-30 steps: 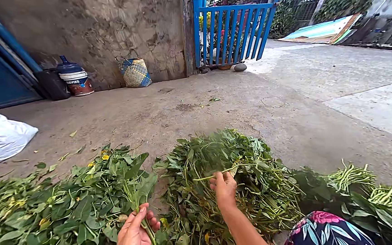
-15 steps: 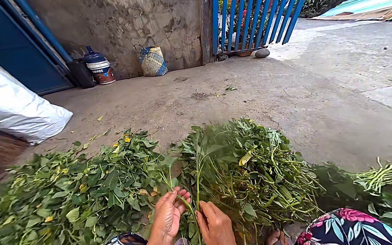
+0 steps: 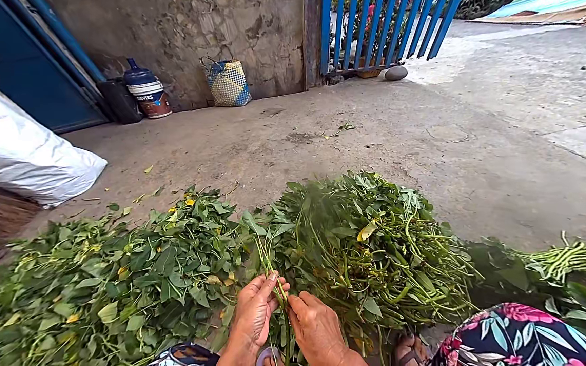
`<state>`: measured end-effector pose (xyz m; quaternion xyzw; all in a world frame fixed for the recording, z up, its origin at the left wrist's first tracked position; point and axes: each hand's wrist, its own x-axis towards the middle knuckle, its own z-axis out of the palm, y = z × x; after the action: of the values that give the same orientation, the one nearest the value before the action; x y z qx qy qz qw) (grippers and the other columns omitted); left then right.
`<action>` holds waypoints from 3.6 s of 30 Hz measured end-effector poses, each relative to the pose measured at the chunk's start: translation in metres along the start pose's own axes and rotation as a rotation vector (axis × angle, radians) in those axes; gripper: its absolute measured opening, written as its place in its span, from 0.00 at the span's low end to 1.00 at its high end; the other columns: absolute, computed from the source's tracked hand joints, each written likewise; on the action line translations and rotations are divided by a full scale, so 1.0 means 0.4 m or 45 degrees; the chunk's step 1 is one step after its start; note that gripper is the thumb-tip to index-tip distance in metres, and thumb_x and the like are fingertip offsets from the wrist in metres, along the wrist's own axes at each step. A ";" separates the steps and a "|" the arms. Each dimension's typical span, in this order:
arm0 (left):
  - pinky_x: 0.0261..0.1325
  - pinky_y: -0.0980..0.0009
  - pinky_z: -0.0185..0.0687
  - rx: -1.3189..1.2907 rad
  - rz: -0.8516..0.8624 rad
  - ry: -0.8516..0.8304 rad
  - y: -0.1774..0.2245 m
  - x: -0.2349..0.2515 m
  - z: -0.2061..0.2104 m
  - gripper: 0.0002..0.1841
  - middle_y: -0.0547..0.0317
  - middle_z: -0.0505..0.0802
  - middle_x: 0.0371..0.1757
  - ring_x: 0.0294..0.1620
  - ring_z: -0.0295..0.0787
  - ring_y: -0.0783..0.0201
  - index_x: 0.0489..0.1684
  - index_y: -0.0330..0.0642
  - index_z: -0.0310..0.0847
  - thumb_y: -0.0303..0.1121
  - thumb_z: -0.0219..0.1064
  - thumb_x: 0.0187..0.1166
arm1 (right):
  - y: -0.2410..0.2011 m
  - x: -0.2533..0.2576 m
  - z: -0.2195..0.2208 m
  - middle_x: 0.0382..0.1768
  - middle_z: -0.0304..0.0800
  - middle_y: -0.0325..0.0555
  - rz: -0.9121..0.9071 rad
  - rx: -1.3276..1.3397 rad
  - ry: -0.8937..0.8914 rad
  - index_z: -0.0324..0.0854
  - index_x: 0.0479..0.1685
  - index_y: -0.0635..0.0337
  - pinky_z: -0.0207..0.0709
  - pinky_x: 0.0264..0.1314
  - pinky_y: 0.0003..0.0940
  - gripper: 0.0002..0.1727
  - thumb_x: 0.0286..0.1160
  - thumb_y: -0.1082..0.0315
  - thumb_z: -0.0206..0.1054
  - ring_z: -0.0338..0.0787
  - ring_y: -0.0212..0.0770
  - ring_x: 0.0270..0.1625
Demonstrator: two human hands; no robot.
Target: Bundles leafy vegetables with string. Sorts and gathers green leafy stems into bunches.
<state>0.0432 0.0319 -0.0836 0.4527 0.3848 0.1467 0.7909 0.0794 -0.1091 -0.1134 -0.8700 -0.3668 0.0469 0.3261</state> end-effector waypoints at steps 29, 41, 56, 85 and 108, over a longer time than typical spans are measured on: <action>0.33 0.59 0.93 -0.405 0.070 0.259 0.058 0.024 -0.051 0.05 0.53 0.86 0.31 0.26 0.90 0.59 0.56 0.40 0.69 0.27 0.49 0.93 | 0.189 0.204 0.006 0.52 0.81 0.50 0.971 1.739 -0.209 0.66 0.86 0.54 0.83 0.42 0.43 0.28 0.86 0.71 0.55 0.84 0.43 0.40; 0.33 0.60 0.92 -0.326 0.016 0.260 0.045 0.036 -0.032 0.05 0.53 0.84 0.30 0.24 0.86 0.59 0.53 0.36 0.72 0.25 0.52 0.91 | 0.113 0.064 -0.063 0.46 0.88 0.48 0.552 1.377 -0.548 0.70 0.68 0.62 0.88 0.44 0.38 0.19 0.79 0.77 0.54 0.92 0.42 0.40; 0.33 0.62 0.93 -0.381 0.133 0.272 0.065 0.028 -0.035 0.05 0.53 0.85 0.29 0.23 0.87 0.60 0.49 0.35 0.71 0.28 0.55 0.91 | 0.033 0.048 -0.071 0.33 0.86 0.40 0.209 1.261 0.123 0.82 0.66 0.65 0.77 0.30 0.25 0.18 0.92 0.65 0.51 0.82 0.32 0.29; 0.37 0.61 0.92 -0.243 0.057 0.053 0.050 0.004 -0.030 0.08 0.40 0.91 0.36 0.31 0.92 0.54 0.53 0.25 0.76 0.15 0.62 0.80 | -0.044 0.062 0.063 0.37 0.88 0.39 0.154 0.851 0.401 0.94 0.43 0.56 0.85 0.48 0.28 0.10 0.80 0.63 0.67 0.88 0.32 0.43; 0.36 0.57 0.95 -0.042 0.282 0.163 0.175 -0.156 -0.022 0.10 0.41 0.92 0.35 0.29 0.94 0.51 0.56 0.30 0.77 0.16 0.64 0.80 | -0.119 -0.017 -0.057 0.40 0.93 0.51 -0.271 0.238 0.094 0.89 0.49 0.62 0.90 0.52 0.42 0.15 0.87 0.65 0.57 0.95 0.47 0.46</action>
<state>0.0036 0.0394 0.0014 0.4691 0.3796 0.2678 0.7511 0.0529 -0.1011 -0.0677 -0.7932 -0.4388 0.0140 0.4220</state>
